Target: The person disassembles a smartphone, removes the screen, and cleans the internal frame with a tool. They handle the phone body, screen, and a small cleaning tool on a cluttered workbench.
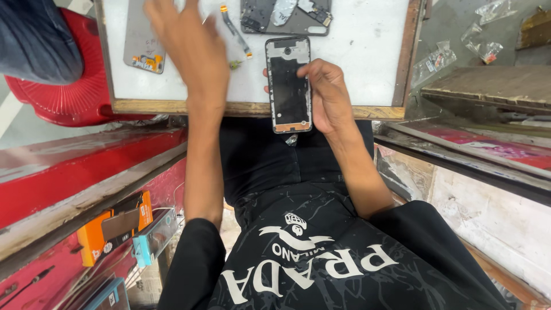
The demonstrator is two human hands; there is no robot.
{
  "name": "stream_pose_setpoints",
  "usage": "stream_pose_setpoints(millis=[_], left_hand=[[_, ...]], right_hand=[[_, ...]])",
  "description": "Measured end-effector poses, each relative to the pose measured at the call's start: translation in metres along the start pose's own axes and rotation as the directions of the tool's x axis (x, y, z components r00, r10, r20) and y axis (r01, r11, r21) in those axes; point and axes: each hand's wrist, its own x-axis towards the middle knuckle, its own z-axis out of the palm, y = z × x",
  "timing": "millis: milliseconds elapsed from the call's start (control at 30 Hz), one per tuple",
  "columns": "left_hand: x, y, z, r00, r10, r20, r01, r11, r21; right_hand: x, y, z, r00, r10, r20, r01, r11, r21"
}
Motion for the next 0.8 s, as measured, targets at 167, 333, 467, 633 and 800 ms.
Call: stream_pose_setpoints(millis=[167,333,467,633,800], left_hand=[[0.018,0.054,0.099,0.732,0.087,0.675,0.188,0.927,-0.324],[0.036,0.082,0.153,0.443,0.029,0.896,0.164,0.98,-0.112],[0.042,0.079,0.154,0.425,0.039,0.904,0.173,0.977,-0.123],[0.053,0.077,0.155,0.478,0.025,0.878,0.247,0.955,-0.162],[0.055,0.07,0.145,0.579,0.007,0.815,0.366,0.892,-0.267]], right_hand=[[0.001,-0.002,-0.005,0.999,0.01,-0.033,-0.006,0.993,0.12],[0.0,-0.014,0.008,0.991,0.104,-0.081,-0.09,0.983,0.163],[-0.001,-0.012,0.006,0.991,0.083,-0.104,-0.063,0.981,0.186],[0.001,-0.006,-0.005,0.994,0.064,-0.083,-0.045,0.978,0.206],[0.0,-0.005,-0.005,0.986,0.08,-0.149,-0.05,0.98,0.193]])
